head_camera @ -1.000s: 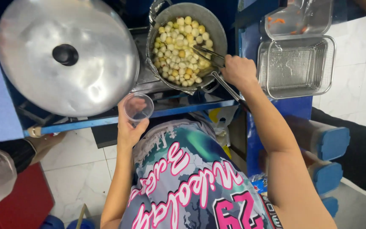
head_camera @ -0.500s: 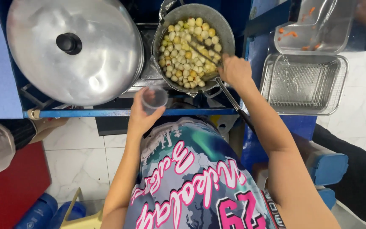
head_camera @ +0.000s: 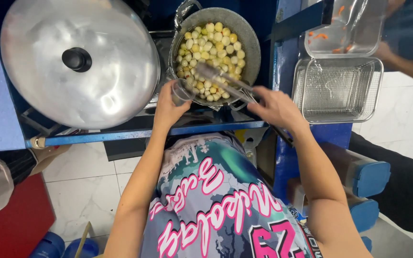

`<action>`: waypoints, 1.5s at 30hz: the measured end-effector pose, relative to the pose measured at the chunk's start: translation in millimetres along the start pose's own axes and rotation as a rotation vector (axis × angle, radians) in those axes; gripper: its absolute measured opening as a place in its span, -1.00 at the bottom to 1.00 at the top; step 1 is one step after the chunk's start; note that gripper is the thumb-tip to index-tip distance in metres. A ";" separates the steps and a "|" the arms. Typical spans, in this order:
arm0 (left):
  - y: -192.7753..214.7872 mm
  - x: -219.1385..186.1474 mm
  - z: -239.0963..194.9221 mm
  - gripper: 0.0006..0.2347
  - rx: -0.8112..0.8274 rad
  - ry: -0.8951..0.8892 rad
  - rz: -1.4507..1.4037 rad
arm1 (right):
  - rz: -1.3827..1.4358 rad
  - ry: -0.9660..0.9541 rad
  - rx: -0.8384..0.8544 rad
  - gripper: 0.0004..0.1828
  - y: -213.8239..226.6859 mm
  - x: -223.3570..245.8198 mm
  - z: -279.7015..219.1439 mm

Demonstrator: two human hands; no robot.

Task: A person uses tongs to serve fried fish balls from a large pot into a cup and then adds various sauces.

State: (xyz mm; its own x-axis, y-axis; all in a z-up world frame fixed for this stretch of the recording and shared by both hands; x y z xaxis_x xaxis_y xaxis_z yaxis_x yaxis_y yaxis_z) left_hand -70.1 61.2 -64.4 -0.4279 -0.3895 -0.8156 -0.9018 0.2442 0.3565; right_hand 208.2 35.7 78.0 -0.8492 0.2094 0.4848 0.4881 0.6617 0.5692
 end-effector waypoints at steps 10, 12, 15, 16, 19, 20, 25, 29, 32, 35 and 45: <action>18.3 10.0 -28.6 -0.38 -0.041 -0.066 -0.019 | -0.681 0.042 -0.334 -0.72 -14.8 -112.1 195.3; 17.6 13.2 -28.6 -0.39 -0.061 -0.076 -0.018 | -0.712 0.055 -0.350 -0.75 -19.5 -116.8 211.8; 17.1 18.5 -24.4 -0.38 -0.073 -0.060 0.012 | -0.750 0.112 -0.365 -0.79 -8.4 -87.4 187.5; 16.4 21.7 -23.2 -0.38 -0.075 -0.039 0.021 | -0.729 0.106 -0.350 -0.79 -1.2 -67.6 163.2; 14.7 23.7 -20.3 -0.39 -0.074 -0.025 0.025 | -0.663 0.042 -0.298 -0.71 -13.2 -66.6 128.1; 14.7 22.8 -19.4 -0.39 -0.069 -0.033 0.026 | -0.612 -0.016 -0.262 -0.61 -24.5 -78.7 122.2; 9.5 11.5 -13.5 -0.36 0.083 0.067 0.043 | -0.485 0.026 -0.247 -0.65 -48.8 -77.7 95.3; -1.5 23.1 -0.6 -0.33 0.102 0.161 0.201 | -0.427 0.040 -0.194 -0.58 -48.4 -74.1 64.3; -5.3 31.0 8.2 -0.32 0.084 0.193 0.302 | -0.242 0.048 -0.084 -0.35 -29.6 -32.3 21.4; -1.9 21.7 6.1 -0.34 0.084 0.194 0.200 | -0.023 0.070 0.021 -0.19 -26.3 -8.0 -0.3; 4.2 7.4 -13.7 -0.44 0.005 -0.011 0.031 | -0.828 0.072 -0.390 -0.58 -9.0 -89.6 224.2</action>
State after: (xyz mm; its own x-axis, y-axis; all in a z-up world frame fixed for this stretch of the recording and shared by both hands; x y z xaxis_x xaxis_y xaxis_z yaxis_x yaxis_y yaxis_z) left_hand -77.8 47.2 -62.7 -0.4550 -0.3717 -0.8092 -0.8877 0.2609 0.3793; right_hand 234.7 172.5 -119.5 -0.9497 -0.2775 -0.1448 -0.2260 0.2877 0.9307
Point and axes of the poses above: each hand's wrist, its own z-axis towards the middle knuckle, its own y-axis out of the back of the hand, x = y × z, the point moved 7 cm from there along z, towards the middle knuckle, and after that the axes turned 15 degrees about y, right-handed, at the moved point
